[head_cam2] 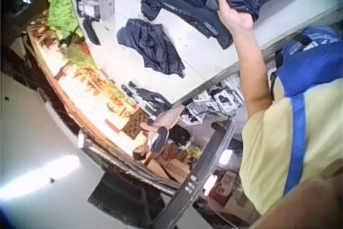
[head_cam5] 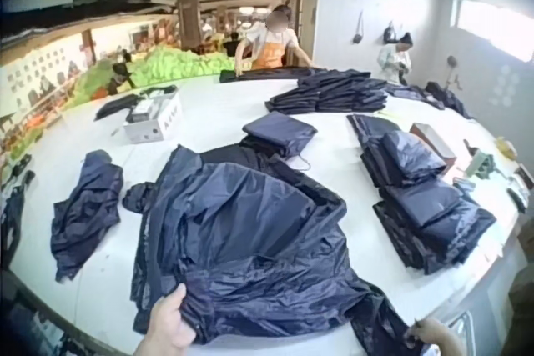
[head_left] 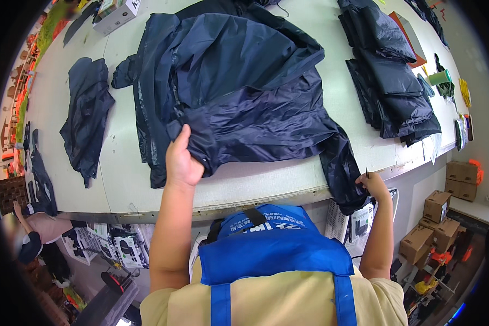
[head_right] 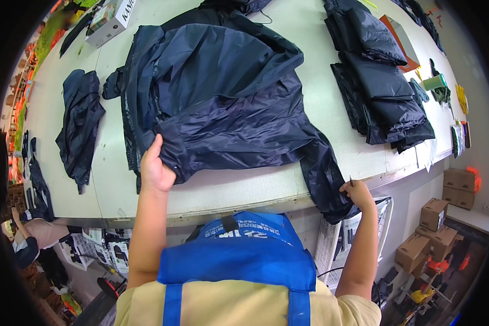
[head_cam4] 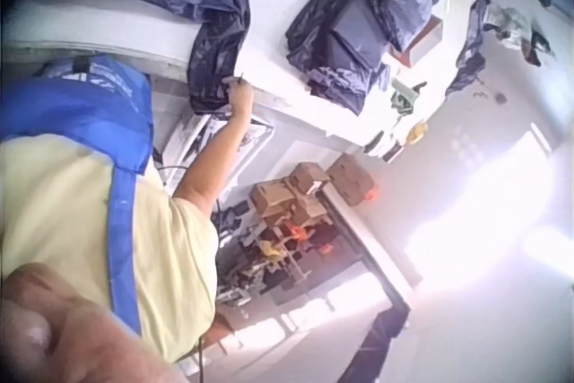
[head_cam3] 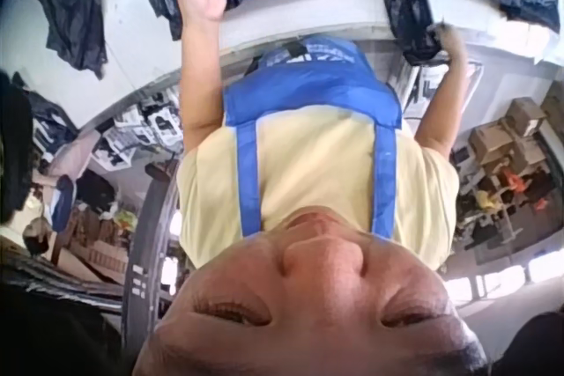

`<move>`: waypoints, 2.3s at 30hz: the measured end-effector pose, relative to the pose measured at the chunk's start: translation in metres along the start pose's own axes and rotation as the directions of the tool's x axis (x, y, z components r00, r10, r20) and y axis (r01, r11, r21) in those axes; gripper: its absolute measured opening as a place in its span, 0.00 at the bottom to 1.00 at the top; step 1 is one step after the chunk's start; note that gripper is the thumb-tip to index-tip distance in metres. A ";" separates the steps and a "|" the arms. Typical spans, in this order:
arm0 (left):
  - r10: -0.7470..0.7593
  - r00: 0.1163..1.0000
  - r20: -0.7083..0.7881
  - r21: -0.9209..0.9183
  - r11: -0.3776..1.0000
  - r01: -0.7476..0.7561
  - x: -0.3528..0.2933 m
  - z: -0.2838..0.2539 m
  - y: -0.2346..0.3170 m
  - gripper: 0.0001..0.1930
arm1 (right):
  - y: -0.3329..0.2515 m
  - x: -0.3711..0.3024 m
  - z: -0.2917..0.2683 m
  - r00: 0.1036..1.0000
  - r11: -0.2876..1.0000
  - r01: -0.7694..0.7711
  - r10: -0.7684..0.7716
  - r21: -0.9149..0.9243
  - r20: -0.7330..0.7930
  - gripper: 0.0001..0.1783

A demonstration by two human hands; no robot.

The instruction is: The person folds a dark blue jacket on a white table. They smooth the fabric, fold the sleeves inward, fold the body in half, and then fold it again into a compact rectangle. The folded jacket is placed on a growing stack of similar folded jackets.

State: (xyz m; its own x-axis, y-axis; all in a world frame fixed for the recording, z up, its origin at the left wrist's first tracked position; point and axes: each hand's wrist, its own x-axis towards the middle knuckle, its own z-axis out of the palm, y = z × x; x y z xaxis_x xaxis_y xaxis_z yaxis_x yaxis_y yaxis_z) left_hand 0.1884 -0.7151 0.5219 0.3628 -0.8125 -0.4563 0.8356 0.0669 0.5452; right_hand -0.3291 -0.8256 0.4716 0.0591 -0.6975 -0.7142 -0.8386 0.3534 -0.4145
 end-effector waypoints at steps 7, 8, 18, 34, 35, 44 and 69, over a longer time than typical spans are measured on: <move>0.774 0.607 0.180 0.883 0.145 -0.447 -0.001 -0.010 0.014 0.32 | -0.091 -0.050 -0.018 0.813 0.472 0.291 -0.581 0.832 0.045 0.18; 0.717 0.535 0.446 0.849 -0.150 -0.506 -0.016 0.014 0.009 0.32 | -0.111 -0.055 -0.008 0.787 0.397 0.297 -0.616 0.868 0.013 0.19; -0.018 0.730 0.683 0.691 0.340 -0.638 -0.056 0.065 -0.046 0.25 | -0.224 -0.052 0.049 0.564 0.124 0.025 -0.821 0.992 0.089 0.24; -0.097 0.820 0.564 0.823 0.154 -0.547 -0.030 0.045 -0.055 0.27 | -0.233 -0.145 -0.007 0.766 0.889 0.447 -0.321 -0.102 0.557 0.20; -0.078 0.813 0.577 0.816 0.091 -0.570 -0.031 0.045 -0.053 0.23 | -0.222 -0.137 -0.001 0.888 0.836 0.434 -0.334 -0.335 0.317 0.20; -0.092 0.779 0.620 0.742 0.390 -0.545 -0.048 0.063 -0.025 0.11 | -0.245 -0.105 0.059 0.485 0.485 0.874 -0.861 0.041 -0.153 0.26; -0.286 0.815 0.504 0.742 0.626 -0.240 -0.090 0.091 0.002 0.18 | -0.263 -0.164 0.040 0.324 0.362 0.854 -0.932 -0.373 -0.163 0.17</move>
State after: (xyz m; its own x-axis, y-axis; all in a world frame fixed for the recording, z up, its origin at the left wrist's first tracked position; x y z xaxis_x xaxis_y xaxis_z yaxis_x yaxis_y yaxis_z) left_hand 0.1197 -0.6943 0.6282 -0.1514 -0.9732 -0.1729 0.1304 -0.1931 0.9725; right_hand -0.0973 -0.7794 0.6751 0.7123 -0.6570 0.2470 -0.4555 -0.7004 -0.5495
